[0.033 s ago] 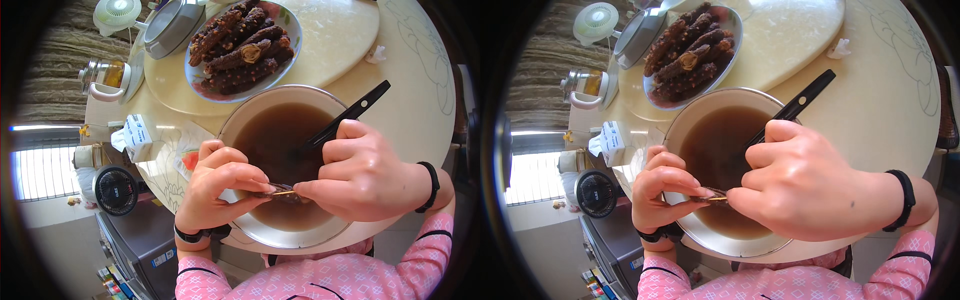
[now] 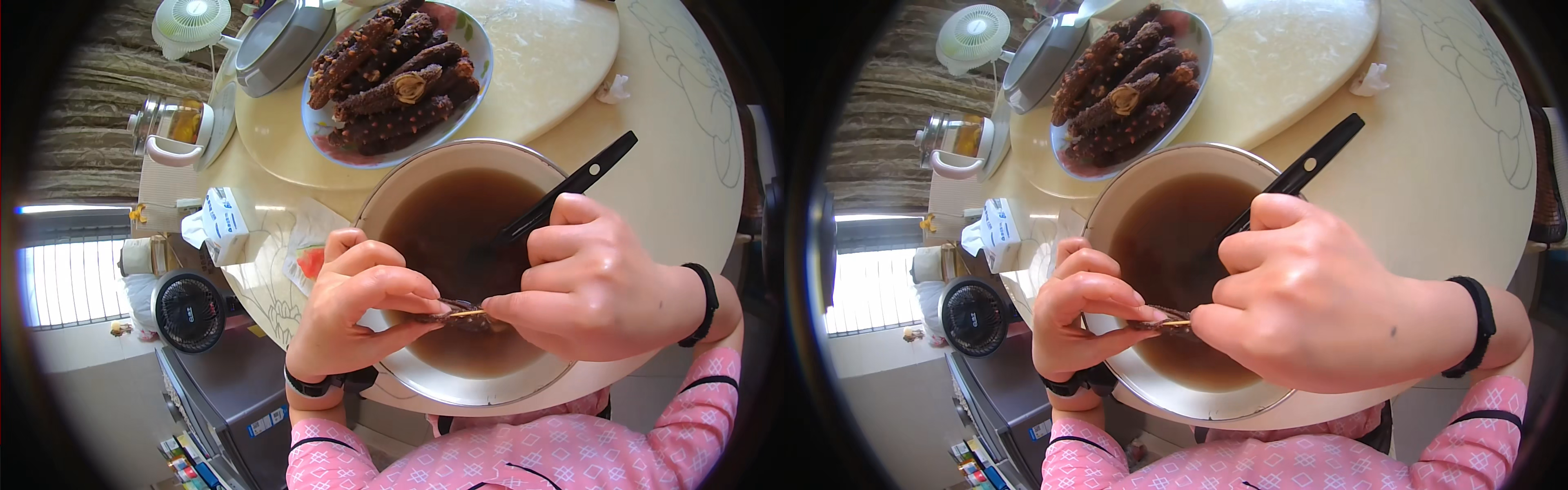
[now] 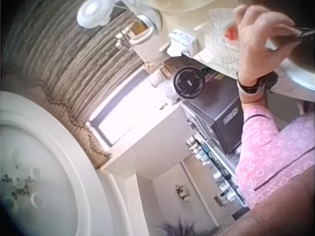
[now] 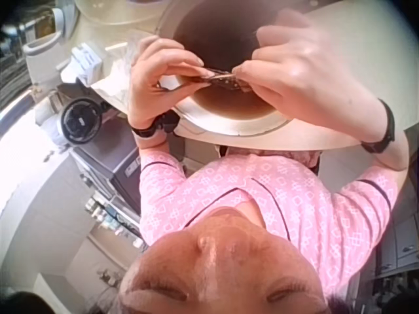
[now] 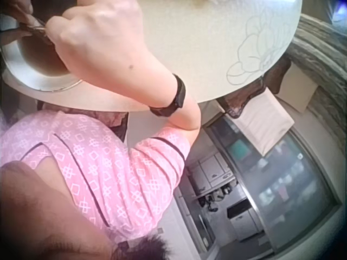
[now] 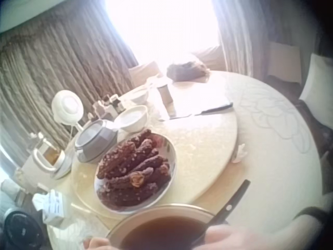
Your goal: The person cleans a sea cucumber by hand in a bowl of water, using a toothpick to scrape internal parts and a brush to scrub the outer surface.
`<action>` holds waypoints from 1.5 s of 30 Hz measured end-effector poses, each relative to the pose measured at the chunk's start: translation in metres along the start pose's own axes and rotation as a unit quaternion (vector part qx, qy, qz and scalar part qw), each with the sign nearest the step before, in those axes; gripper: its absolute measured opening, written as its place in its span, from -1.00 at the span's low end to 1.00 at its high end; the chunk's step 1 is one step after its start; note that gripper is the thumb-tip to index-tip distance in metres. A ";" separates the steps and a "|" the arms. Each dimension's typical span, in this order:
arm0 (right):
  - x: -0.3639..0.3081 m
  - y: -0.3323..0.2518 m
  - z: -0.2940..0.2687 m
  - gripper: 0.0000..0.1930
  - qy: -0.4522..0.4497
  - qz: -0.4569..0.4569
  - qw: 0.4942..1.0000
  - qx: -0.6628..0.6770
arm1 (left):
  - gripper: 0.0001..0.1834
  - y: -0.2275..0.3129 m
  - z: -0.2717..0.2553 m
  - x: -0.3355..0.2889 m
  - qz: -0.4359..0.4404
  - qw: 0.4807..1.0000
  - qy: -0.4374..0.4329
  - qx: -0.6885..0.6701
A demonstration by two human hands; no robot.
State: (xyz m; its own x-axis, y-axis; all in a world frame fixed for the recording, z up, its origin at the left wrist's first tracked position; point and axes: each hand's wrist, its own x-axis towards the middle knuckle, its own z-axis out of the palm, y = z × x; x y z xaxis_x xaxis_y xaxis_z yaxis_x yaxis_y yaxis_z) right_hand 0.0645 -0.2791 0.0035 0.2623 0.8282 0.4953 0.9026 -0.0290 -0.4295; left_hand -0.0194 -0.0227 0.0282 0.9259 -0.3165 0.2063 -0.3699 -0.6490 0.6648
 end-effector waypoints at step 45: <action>0.006 -0.003 0.009 -0.83 0.066 0.014 0.996 0.059 | -0.60 -0.002 -0.004 0.002 0.009 0.999 -0.041 0.025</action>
State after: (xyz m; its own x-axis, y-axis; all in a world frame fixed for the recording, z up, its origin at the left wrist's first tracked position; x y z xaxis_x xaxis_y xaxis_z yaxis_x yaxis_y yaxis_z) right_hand 0.0600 -0.2695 0.0012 0.3361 0.7471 0.5735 0.8500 0.0217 -0.5264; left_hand -0.0166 -0.0192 0.0297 0.9104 -0.3825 0.1577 -0.3921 -0.6762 0.6236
